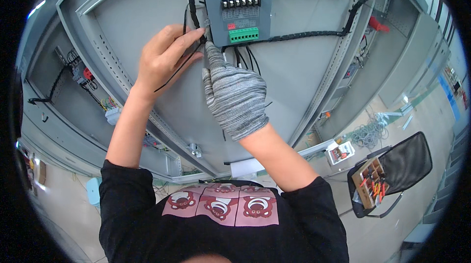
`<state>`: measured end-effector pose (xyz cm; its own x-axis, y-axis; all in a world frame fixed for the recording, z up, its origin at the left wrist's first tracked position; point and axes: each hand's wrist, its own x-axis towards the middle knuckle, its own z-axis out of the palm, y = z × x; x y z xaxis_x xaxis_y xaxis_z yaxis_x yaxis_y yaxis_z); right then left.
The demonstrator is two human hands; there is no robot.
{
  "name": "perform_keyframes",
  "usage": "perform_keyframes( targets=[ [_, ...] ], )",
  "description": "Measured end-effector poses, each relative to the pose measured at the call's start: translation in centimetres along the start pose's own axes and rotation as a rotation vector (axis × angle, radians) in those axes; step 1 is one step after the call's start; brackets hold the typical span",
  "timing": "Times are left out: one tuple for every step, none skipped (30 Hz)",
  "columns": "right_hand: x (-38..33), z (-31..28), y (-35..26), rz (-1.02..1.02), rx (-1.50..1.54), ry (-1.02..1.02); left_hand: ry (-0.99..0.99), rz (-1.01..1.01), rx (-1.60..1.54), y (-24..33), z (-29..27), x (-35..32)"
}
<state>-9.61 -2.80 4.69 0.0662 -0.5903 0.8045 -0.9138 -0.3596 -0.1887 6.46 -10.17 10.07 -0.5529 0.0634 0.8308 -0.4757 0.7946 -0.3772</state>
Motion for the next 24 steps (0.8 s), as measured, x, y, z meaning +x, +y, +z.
perform_keyframes(
  targets=[
    [-0.1, 0.0, -0.1, 0.014, 0.012, -0.002, 0.017, 0.000, -0.014, 0.1, 0.4, -0.2],
    [-0.2, 0.2, -0.1, 0.017, 0.019, -0.007, 0.033, -0.002, -0.027, 0.0, 0.8, -0.3],
    [-0.1, 0.3, 0.0, 0.014, 0.026, -0.012, 0.040, 0.021, 0.000, -0.1, 1.0, -0.5],
    [-0.1, 0.2, 0.2, 0.009, 0.023, -0.012, 0.046, 0.053, 0.020, -0.1, 1.1, -0.3],
    [-0.2, 0.4, 0.5, -0.008, 0.033, 0.003, 0.047, 0.083, 0.042, -0.1, 1.4, -0.3],
    [-0.2, 0.6, 0.8, -0.025, 0.043, 0.016, 0.076, 0.107, 0.060, -0.2, 1.6, -0.2],
    [-0.3, 0.9, 1.0, -0.048, 0.060, 0.047, 0.100, 0.133, 0.074, -0.4, 1.9, -0.1],
    [-0.6, 1.0, 1.3, -0.067, 0.074, 0.066, 0.128, 0.155, 0.079, -0.4, 2.3, -0.1],
    [-0.6, 1.0, 1.7, -0.085, 0.085, 0.089, 0.137, 0.144, 0.086, -0.3, 2.5, 0.2],
    [-0.8, 0.9, 2.0, -0.102, 0.102, 0.112, 0.129, 0.140, 0.064, -0.1, 2.5, 0.6],
    [-1.1, 1.3, 2.2, -0.124, 0.119, 0.152, 0.123, 0.128, 0.050, -0.2, 2.5, 0.5],
    [-1.3, 1.4, 2.7, -0.127, 0.163, 0.217, 0.116, 0.116, 0.035, -0.1, 2.6, 0.3],
    [-1.5, 1.3, 3.2, -0.132, 0.209, 0.284, 0.108, 0.053, -0.023, 0.1, 2.5, 0.3],
    [-1.6, 1.2, 3.6, -0.145, 0.252, 0.355, 0.105, 0.053, -0.029, 0.2, 2.4, 0.2],
    [-2.0, 0.9, 4.4, -0.055, 0.317, 0.393, 0.102, 0.052, -0.035, 0.2, 2.3, 0.1],
    [-2.2, 0.9, 5.4, 0.029, 0.378, 0.442, 0.107, 0.062, -0.038, 0.1, 2.2, 0.4],
    [-2.4, 1.1, 6.7, 0.063, 0.352, 0.490, 0.104, 0.078, -0.024, 0.1, 2.3, 0.6],
    [-2.6, 1.6, 8.1, 0.100, 0.325, 0.537, 0.086, 0.067, -0.010, 0.1, 2.2, 0.7],
    [-2.7, 2.2, 8.9, 0.136, 0.295, 0.584, 0.070, 0.057, 0.003, 0.2, 2.3, 0.5],
    [-2.8, 2.9, 9.2, 0.229, 0.518, 0.573, 0.055, 0.047, 0.015, 0.2, 2.3, 0.4],
    [-2.6, 3.6, 9.2, 0.317, 0.742, 0.559, 0.049, 0.052, 0.008, 0.2, 2.4, 0.4],
    [-2.4, 3.7, 9.0, 0.397, 0.966, 0.533, 0.045, 0.049, 0.003, 0.4, 2.3, 0.4],
    [-2.3, 2.9, 8.9, 0.399, 0.898, 0.499, 0.040, 0.046, -0.003, 0.5, 2.4, 0.4],
    [-1.9, 2.7, 9.3, 0.476, 1.117, 0.473, 0.032, 0.034, -0.010, 0.5, 2.4, 0.4]
  ],
)
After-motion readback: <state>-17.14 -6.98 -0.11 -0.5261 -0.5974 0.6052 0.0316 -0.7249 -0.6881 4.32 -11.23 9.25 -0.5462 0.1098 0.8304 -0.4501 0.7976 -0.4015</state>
